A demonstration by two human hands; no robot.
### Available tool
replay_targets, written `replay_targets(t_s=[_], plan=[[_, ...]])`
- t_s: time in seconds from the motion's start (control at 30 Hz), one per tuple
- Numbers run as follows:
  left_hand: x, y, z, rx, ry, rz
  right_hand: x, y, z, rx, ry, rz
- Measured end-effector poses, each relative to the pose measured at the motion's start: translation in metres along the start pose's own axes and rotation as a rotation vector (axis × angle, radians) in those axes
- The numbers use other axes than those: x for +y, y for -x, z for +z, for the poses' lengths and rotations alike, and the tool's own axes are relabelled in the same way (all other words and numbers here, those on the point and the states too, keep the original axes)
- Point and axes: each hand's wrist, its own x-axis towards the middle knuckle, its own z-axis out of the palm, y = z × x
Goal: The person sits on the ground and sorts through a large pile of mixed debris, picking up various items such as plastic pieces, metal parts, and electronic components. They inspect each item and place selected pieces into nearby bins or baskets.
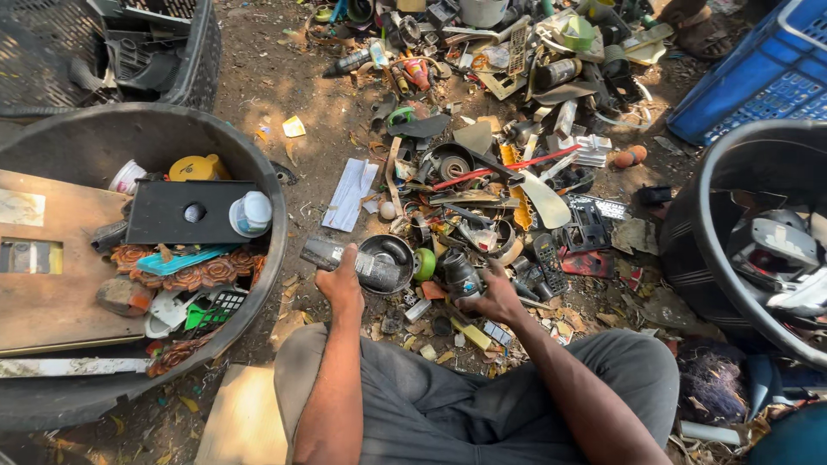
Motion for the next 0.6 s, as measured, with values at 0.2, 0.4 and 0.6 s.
replay_targets(t_s=[0.2,0.4,0.6], plan=[[0.015,0.015,0.006,-0.087,0.12,-0.124,-0.018,0.005,-0.019,0.103,-0.168,-0.03],[0.041,0.108,0.057,-0.148,0.159,-0.656,-0.052,0.094,-0.056,0.273,-0.943,-0.002],[0.041,0.274,0.14,-0.54,0.091,-0.931,0.01,0.236,-0.116,0.638,-1.272,0.014]])
